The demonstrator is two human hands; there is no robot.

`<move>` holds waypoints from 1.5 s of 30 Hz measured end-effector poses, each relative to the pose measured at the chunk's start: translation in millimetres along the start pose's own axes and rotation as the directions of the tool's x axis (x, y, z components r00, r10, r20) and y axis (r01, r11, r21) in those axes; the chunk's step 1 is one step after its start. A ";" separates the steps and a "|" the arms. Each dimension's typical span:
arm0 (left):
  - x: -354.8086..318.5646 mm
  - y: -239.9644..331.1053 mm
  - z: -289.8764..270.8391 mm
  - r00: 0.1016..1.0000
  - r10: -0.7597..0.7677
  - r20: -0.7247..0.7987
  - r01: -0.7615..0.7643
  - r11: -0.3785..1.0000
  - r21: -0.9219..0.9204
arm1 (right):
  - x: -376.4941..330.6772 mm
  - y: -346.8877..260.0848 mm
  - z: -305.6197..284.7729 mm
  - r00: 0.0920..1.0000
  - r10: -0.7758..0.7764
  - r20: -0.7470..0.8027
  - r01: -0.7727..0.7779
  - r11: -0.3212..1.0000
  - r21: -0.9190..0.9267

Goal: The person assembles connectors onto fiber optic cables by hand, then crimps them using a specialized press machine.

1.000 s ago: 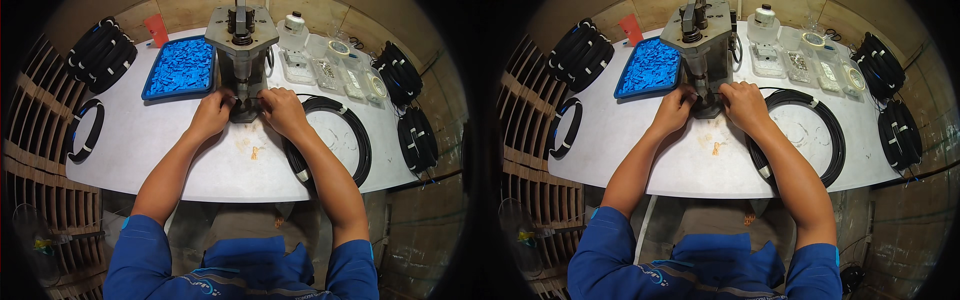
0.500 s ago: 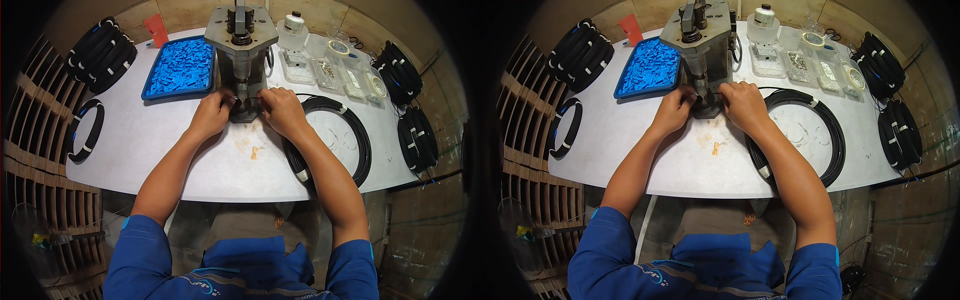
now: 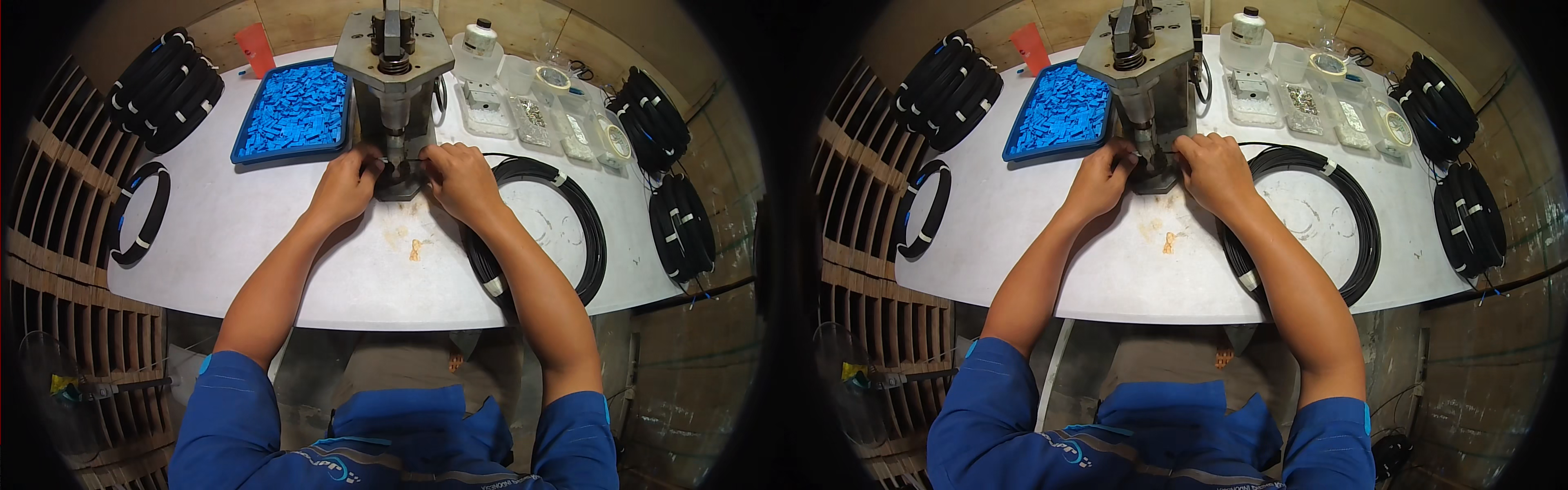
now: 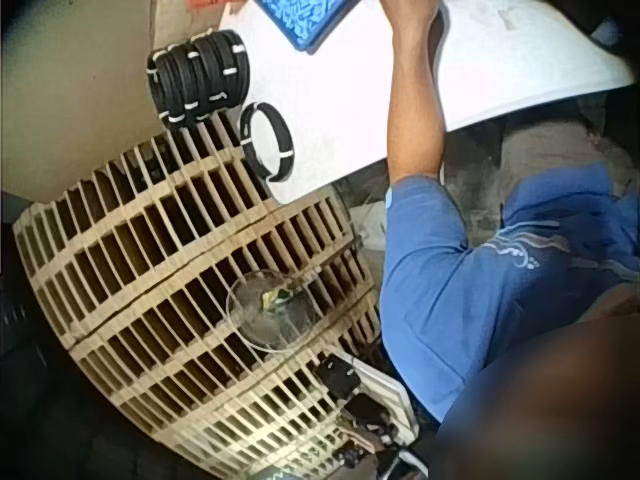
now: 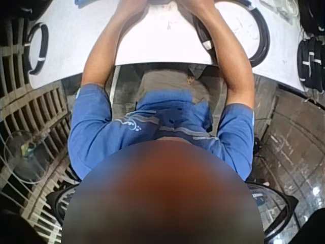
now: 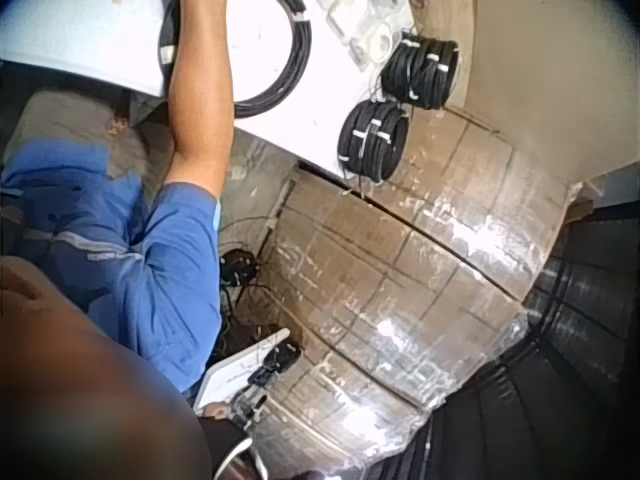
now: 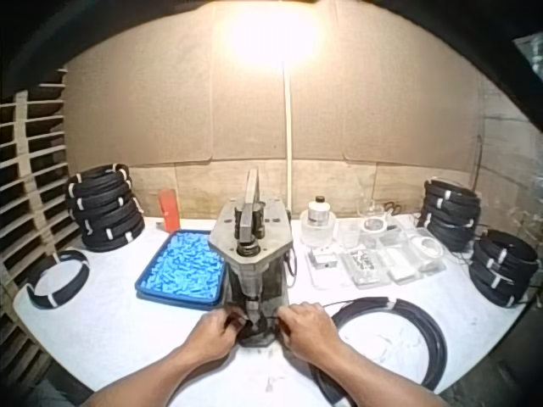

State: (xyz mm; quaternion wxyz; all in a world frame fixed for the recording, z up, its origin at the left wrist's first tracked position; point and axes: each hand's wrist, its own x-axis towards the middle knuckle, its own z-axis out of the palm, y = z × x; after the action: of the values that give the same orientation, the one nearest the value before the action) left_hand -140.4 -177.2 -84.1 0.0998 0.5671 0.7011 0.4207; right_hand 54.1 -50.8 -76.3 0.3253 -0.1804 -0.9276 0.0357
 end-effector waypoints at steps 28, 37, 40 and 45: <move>-0.6 1.3 -0.4 1.000 0.006 0.001 -0.006 1.000 0.023 | -0.4 -1.5 -1.1 1.000 0.015 0.020 -0.015 1.000 0.015; 0.1 -0.1 -0.3 1.000 0.007 0.005 -0.007 1.000 0.026 | -0.4 -0.5 -0.2 1.000 -0.009 -0.006 0.009 1.000 0.007; -0.1 -0.2 0.0 1.000 0.015 0.005 -0.016 0.999 0.036 | -0.1 0.0 -0.8 1.000 0.000 0.022 0.000 1.000 0.015; -0.3 -1.8 -0.1 0.999 0.043 -0.013 -0.043 0.999 0.031 | 0.6 -1.6 -1.7 0.999 0.007 0.035 -0.008 1.000 0.023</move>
State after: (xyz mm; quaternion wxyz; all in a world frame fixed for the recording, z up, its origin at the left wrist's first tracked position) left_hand -141.7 -177.5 -85.5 0.0775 0.5806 0.6957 0.4158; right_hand 54.2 -52.2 -74.3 0.3111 -0.1794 -0.9319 0.0507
